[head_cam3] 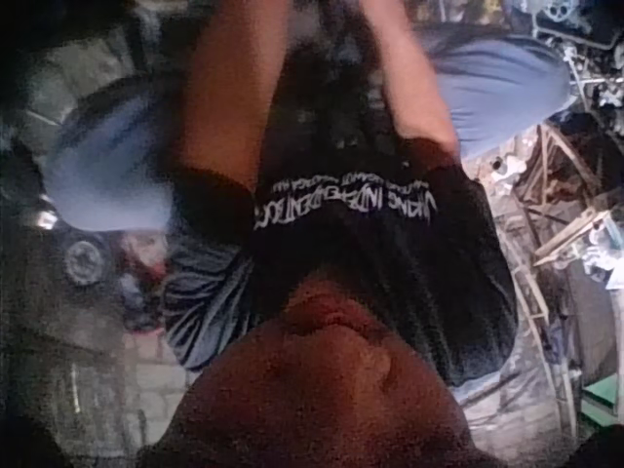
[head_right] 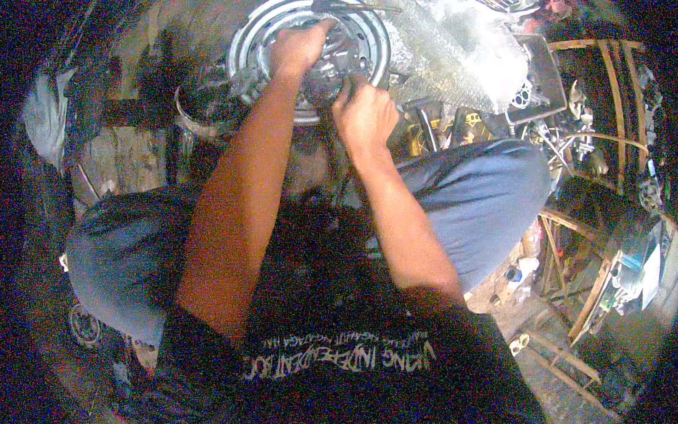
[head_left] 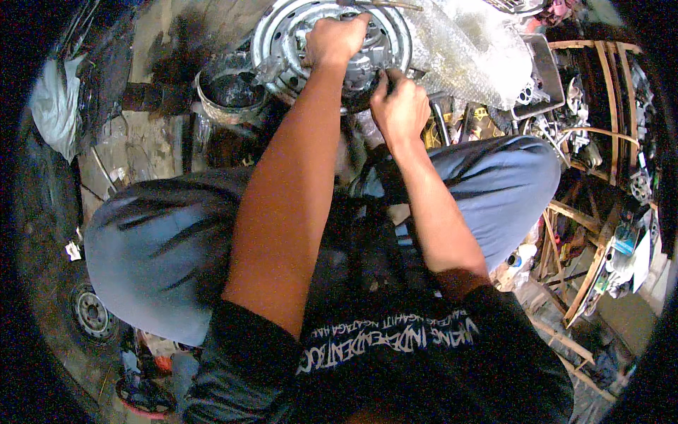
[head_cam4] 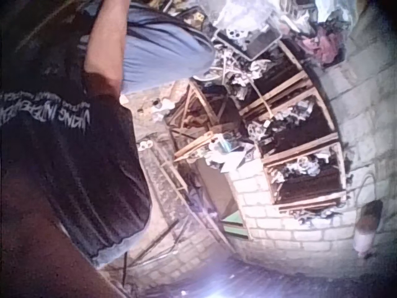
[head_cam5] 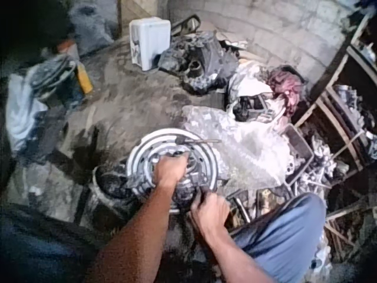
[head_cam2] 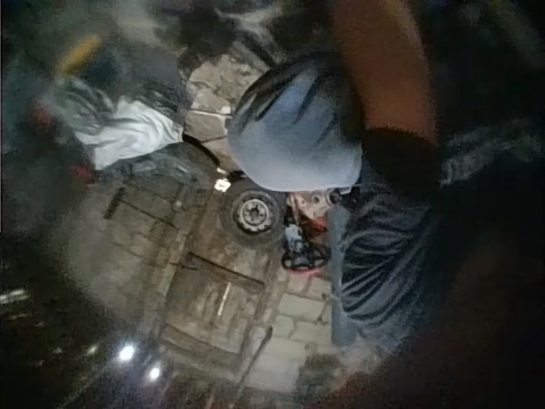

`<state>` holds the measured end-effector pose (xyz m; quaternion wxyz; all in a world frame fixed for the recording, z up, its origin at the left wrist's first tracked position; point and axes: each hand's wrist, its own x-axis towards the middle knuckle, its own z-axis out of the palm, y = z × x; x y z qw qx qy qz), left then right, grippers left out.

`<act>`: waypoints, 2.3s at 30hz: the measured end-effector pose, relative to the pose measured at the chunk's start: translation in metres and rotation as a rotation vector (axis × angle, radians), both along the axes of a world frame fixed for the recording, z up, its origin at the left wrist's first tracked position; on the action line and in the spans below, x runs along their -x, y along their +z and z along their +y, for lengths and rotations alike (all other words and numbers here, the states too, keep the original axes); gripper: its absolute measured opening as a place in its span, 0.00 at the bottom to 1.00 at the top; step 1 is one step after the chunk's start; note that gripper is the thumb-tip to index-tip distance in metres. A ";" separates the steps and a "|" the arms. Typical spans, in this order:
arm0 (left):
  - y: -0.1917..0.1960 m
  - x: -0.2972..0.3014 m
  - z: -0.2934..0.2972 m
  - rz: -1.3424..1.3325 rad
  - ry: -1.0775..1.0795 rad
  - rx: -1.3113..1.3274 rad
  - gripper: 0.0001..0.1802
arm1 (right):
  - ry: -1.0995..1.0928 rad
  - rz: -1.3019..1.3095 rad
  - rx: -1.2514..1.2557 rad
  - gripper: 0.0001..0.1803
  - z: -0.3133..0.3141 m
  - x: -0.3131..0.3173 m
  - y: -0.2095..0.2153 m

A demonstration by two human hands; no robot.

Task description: The person sits on the floor and assembles a mechanical component, likely a brake caliper, by attaching it to a circular metal part. They use a tool to tighten bolts and secure the assembly.

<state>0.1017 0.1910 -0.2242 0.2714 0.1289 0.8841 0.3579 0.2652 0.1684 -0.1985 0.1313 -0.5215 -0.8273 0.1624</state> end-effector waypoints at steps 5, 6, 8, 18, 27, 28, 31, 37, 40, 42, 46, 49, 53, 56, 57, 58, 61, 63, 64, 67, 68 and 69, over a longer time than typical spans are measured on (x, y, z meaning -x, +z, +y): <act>-0.002 0.003 -0.002 -0.053 0.008 -0.006 0.44 | 0.050 -0.134 0.091 0.13 -0.008 -0.007 -0.017; -0.004 0.002 -0.002 -0.021 0.002 0.010 0.44 | 0.024 -0.080 0.064 0.13 -0.006 -0.004 -0.012; 0.000 0.003 0.001 -0.006 -0.003 -0.003 0.44 | -0.022 0.011 0.051 0.13 -0.001 0.000 -0.006; -0.003 0.002 0.002 0.034 -0.020 -0.047 0.43 | 0.031 0.096 -0.098 0.12 0.002 -0.006 -0.009; -0.015 0.006 0.005 0.026 -0.050 -0.048 0.44 | 0.132 -0.152 0.033 0.15 -0.005 -0.006 -0.013; -0.013 0.002 0.004 0.001 -0.021 -0.056 0.44 | 0.107 -0.093 0.055 0.16 -0.010 -0.006 -0.015; -0.020 0.008 0.001 0.017 0.013 -0.077 0.45 | 0.014 0.189 -0.076 0.16 -0.001 0.005 -0.002; 0.000 0.002 -0.002 -0.083 -0.044 -0.022 0.44 | 0.068 0.025 0.058 0.16 -0.010 -0.005 -0.033; 0.002 0.001 -0.003 0.009 -0.001 -0.018 0.44 | -0.074 0.217 -0.039 0.16 0.006 0.006 -0.016; 0.009 -0.005 -0.003 0.033 0.004 -0.009 0.45 | -0.071 0.138 0.011 0.18 0.011 0.004 -0.019; 0.001 -0.001 -0.003 -0.012 0.011 -0.010 0.45 | -0.050 0.076 0.088 0.19 -0.002 -0.001 -0.018; -0.006 0.000 -0.003 0.012 -0.026 -0.011 0.46 | -0.088 0.250 0.037 0.18 0.009 0.005 -0.009; -0.004 0.003 -0.001 0.015 -0.038 0.033 0.45 | -0.039 0.021 0.077 0.16 -0.005 0.001 -0.020; 0.008 -0.004 -0.002 -0.008 0.003 -0.002 0.44 | -0.032 0.274 0.033 0.16 0.003 0.008 -0.012; 0.010 -0.006 -0.009 -0.006 0.017 -0.001 0.44 | -0.021 0.357 0.010 0.16 0.003 0.012 -0.006; -0.001 0.001 -0.005 0.064 -0.043 0.033 0.44 | -0.025 0.345 0.007 0.15 0.008 0.016 -0.005; 0.011 -0.003 -0.003 -0.014 -0.024 0.028 0.45 | -0.078 0.271 0.119 0.15 0.008 0.002 -0.041; 0.005 -0.001 -0.004 0.005 -0.002 -0.020 0.45 | -0.065 0.322 0.120 0.16 0.007 0.007 -0.030; 0.000 0.000 -0.007 0.015 0.016 -0.039 0.45 | -0.043 0.386 0.146 0.17 0.010 0.014 -0.011; -0.005 0.003 -0.001 0.023 -0.036 -0.016 0.45 | -0.056 0.407 0.153 0.17 0.025 0.020 -0.009; 0.004 0.001 -0.001 -0.004 -0.023 -0.003 0.45 | -0.106 0.360 0.195 0.16 0.024 0.018 -0.012; 0.003 0.000 -0.001 -0.005 -0.026 -0.005 0.45 | -0.156 0.313 0.237 0.16 0.020 0.015 -0.016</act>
